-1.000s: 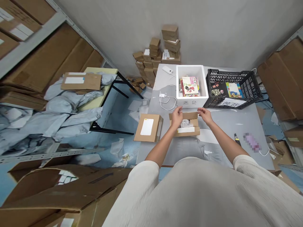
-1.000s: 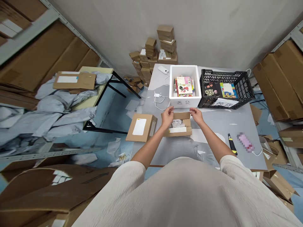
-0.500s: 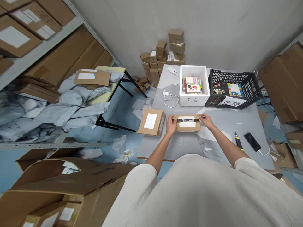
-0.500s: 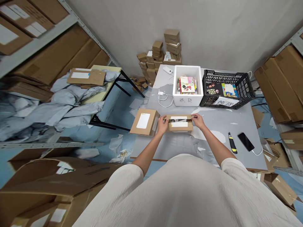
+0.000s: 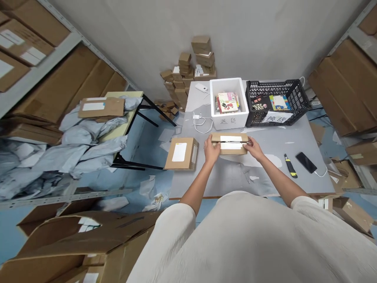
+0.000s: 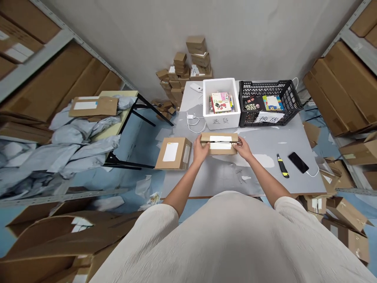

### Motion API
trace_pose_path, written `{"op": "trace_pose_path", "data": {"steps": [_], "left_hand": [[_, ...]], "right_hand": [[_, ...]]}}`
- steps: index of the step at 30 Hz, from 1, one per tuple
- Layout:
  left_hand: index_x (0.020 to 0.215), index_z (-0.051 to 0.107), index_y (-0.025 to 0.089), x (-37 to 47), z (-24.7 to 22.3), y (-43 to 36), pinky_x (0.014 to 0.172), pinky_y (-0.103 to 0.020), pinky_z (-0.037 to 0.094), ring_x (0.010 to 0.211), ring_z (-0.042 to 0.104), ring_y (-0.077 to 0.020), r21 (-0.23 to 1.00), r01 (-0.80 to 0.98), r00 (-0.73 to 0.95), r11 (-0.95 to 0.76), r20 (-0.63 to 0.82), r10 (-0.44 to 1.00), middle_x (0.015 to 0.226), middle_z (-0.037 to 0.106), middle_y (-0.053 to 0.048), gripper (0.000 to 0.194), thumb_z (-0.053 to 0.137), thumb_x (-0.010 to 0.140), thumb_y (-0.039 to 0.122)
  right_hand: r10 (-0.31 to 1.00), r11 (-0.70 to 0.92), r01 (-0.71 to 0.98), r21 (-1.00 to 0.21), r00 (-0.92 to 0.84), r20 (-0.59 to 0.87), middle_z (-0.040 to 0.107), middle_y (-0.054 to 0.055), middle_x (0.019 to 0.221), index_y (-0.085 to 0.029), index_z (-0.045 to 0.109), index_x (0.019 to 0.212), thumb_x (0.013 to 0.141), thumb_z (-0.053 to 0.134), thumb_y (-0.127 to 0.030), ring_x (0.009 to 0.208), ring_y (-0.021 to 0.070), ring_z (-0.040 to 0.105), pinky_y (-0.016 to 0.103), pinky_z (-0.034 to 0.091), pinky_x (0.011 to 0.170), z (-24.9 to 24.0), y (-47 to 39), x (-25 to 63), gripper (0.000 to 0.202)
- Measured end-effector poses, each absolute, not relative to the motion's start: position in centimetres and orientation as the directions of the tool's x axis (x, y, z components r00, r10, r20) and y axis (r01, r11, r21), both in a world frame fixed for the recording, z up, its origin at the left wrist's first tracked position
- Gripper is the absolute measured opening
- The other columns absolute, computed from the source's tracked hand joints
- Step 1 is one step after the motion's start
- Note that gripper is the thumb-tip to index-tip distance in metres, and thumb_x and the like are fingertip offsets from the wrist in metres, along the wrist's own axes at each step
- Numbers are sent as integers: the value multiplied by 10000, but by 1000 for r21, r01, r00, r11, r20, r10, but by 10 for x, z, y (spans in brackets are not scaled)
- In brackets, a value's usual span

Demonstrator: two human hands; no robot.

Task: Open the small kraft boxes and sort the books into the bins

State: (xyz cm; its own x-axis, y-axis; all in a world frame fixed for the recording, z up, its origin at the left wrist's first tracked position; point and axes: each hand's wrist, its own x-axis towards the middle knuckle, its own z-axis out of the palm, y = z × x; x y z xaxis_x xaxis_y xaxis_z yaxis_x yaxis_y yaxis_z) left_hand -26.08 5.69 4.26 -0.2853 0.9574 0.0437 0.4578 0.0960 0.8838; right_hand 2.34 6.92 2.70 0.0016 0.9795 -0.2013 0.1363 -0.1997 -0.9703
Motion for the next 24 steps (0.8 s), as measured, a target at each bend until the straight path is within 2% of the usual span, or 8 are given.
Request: {"op": "trace_pose_path", "data": {"steps": [6, 15, 19, 24], "left_hand": [[1662, 491, 267, -215, 85, 77, 1355, -525, 364, 1586, 472, -363, 851, 518, -165, -81, 192, 967, 1620, 567, -150, 730, 730, 973, 283], [1720, 419, 252, -78, 82, 77, 1359, -464, 385, 1585, 492, -323, 884, 441, 36, -155, 155, 987, 1667, 538, -136, 837, 697, 934, 182], [1729, 411, 267, -3, 83, 74, 1360, -462, 386, 1603, 471, -321, 874, 450, 129, -184, 141, 982, 1706, 531, -108, 857, 706, 928, 194], [1725, 426, 273, 90, 81, 71, 1376, -539, 340, 1591, 478, -360, 850, 469, 248, -239, 133, 959, 1697, 561, -105, 872, 714, 905, 200]], "right_hand": [[994, -48, 125, -991, 105, -35, 614, 136, 1644, -232, 586, 1601, 814, 851, -469, 1469, 332, 604, 492, 500, 1265, 50, 64, 66, 863], [952, -50, 156, -986, 305, 0, 600, 167, 1653, -184, 538, 1661, 811, 817, -473, 1443, 362, 607, 450, 635, 1074, 65, 26, 198, 940], [912, -47, 218, -975, 407, 47, 665, 152, 1575, -197, 577, 1636, 834, 791, -464, 1377, 349, 638, 481, 621, 1088, 64, 0, 267, 872], [816, -121, 357, -926, 568, 112, 733, 125, 1451, -239, 632, 1595, 834, 786, -478, 1194, 322, 670, 552, 591, 1117, 54, -35, 357, 813]]}}
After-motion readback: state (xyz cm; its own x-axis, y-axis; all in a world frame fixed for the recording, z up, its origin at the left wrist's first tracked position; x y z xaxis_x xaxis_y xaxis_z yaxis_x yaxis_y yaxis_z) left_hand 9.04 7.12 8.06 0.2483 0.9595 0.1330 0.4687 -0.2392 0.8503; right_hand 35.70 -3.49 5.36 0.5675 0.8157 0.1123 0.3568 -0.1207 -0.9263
